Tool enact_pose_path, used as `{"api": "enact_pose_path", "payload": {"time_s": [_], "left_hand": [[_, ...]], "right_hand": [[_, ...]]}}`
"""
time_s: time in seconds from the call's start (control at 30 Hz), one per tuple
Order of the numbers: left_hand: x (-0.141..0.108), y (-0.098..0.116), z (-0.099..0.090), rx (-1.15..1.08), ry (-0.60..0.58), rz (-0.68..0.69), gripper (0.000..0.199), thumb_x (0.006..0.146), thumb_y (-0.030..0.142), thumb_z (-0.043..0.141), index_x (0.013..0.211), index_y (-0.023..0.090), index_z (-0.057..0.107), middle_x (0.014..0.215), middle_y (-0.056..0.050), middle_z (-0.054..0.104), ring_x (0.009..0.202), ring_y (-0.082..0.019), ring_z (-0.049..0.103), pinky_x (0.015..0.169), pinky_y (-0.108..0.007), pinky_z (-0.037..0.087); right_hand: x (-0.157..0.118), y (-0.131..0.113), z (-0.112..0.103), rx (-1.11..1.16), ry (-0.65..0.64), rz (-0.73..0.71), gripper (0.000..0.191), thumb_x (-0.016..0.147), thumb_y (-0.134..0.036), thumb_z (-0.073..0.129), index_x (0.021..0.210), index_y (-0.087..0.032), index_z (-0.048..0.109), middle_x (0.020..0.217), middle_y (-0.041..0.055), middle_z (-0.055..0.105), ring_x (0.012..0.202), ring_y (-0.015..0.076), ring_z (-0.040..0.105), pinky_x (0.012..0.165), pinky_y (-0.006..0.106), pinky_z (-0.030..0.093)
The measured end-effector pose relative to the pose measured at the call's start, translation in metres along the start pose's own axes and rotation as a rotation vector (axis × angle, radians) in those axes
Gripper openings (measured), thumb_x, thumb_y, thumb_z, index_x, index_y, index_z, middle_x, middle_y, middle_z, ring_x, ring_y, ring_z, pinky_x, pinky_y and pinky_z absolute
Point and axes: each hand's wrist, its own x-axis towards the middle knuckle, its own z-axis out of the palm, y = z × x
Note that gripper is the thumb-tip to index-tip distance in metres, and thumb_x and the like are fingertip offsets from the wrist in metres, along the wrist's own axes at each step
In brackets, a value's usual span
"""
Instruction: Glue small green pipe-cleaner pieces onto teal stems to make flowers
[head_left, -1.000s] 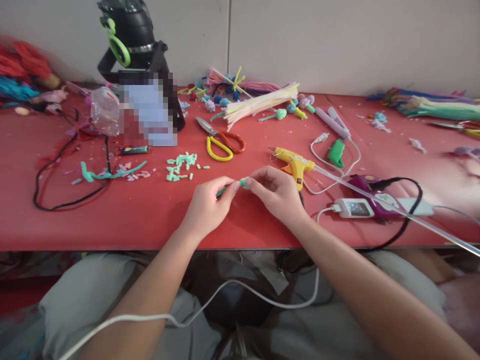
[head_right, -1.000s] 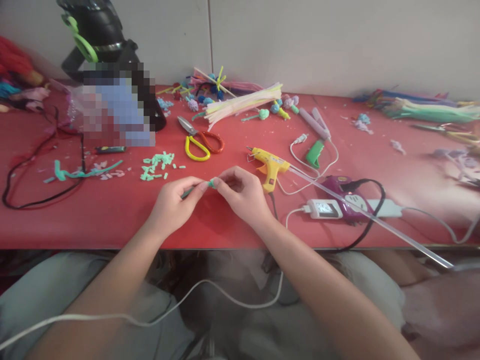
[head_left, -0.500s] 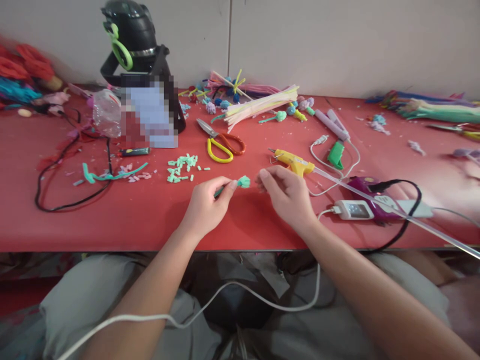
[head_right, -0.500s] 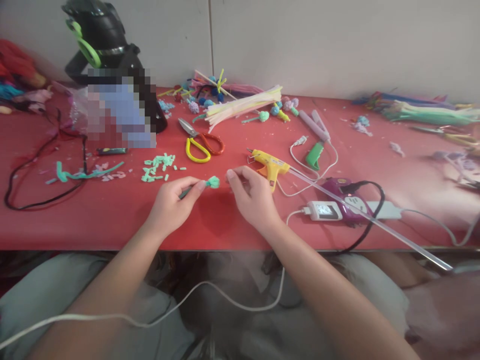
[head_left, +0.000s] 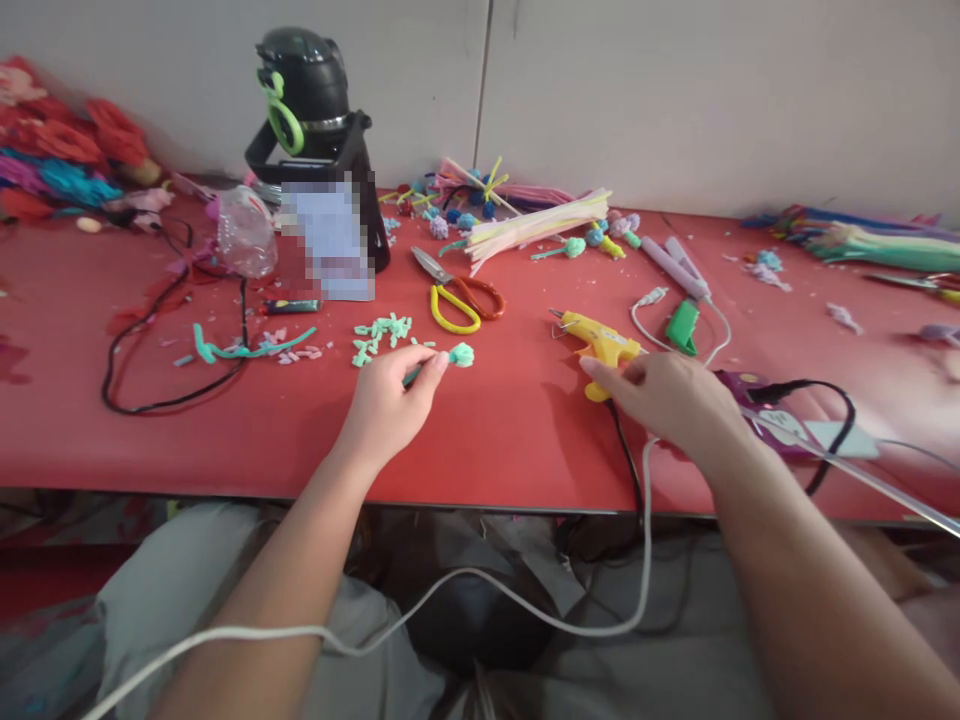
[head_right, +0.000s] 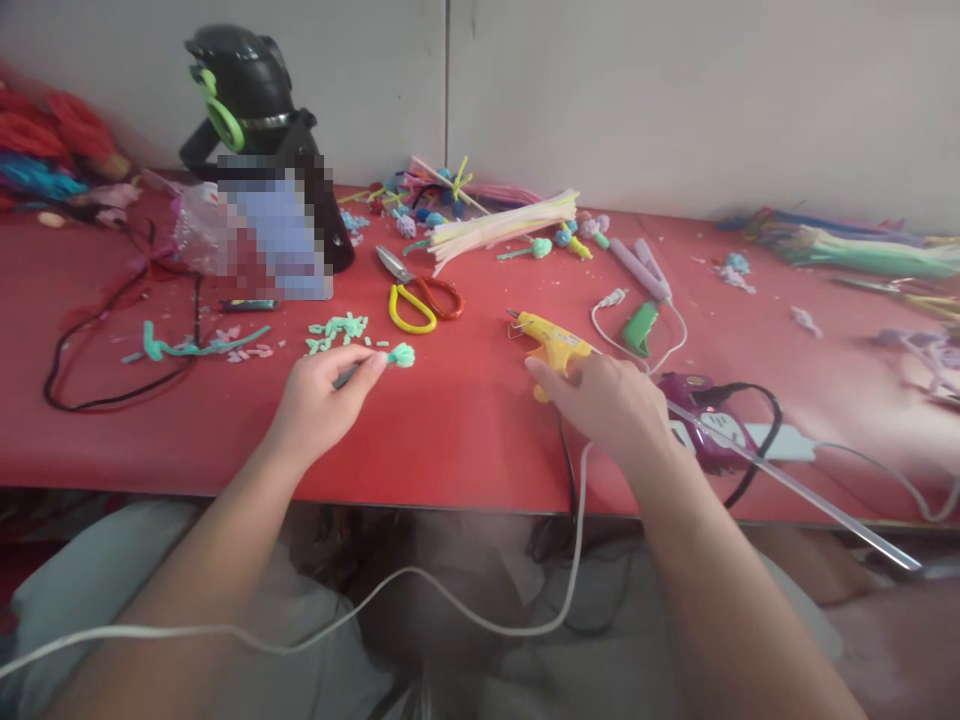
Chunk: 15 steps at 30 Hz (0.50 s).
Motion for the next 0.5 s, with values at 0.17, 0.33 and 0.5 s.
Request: {"api": "enact_pose_path", "payload": {"time_s": [0.17,0.33,0.5], "left_hand": [[0.001,0.000,0.002,-0.004,-0.010,-0.002,0.031,0.097,0.042,0.057,0.086,0.017,0.071,0.076,-0.003,0.072,0.072,-0.017,0.064,0.063,-0.026,0.045],[0.002,-0.002,0.002,0.002,-0.004,-0.015,0.029,0.096,0.038,0.056,0.085,0.017,0.071,0.076,-0.002,0.071,0.072,-0.017,0.063,0.064,-0.025,0.044],[0.002,-0.002,0.000,0.006,0.013,-0.021,0.030,0.096,0.038,0.056,0.080,0.017,0.069,0.068,0.000,0.064,0.067,-0.015,0.059,0.062,-0.025,0.043]], "right_hand": [[0.010,0.005,0.011,0.061,-0.023,0.036,0.055,0.084,-0.062,0.062,0.047,-0.023,0.054,0.050,0.0035,0.051,0.047,0.0152,0.042,0.050,0.032,0.029],[0.006,0.016,0.007,0.524,-0.053,0.197,0.034,0.080,-0.049,0.069,0.061,-0.021,0.063,0.057,0.0019,0.057,0.052,0.0148,0.050,0.048,0.029,0.035],[-0.007,0.001,0.003,1.425,-0.146,0.366,0.016,0.068,-0.029,0.074,0.081,-0.020,0.067,0.073,0.0013,0.060,0.059,0.0122,0.053,0.048,0.023,0.045]]}}
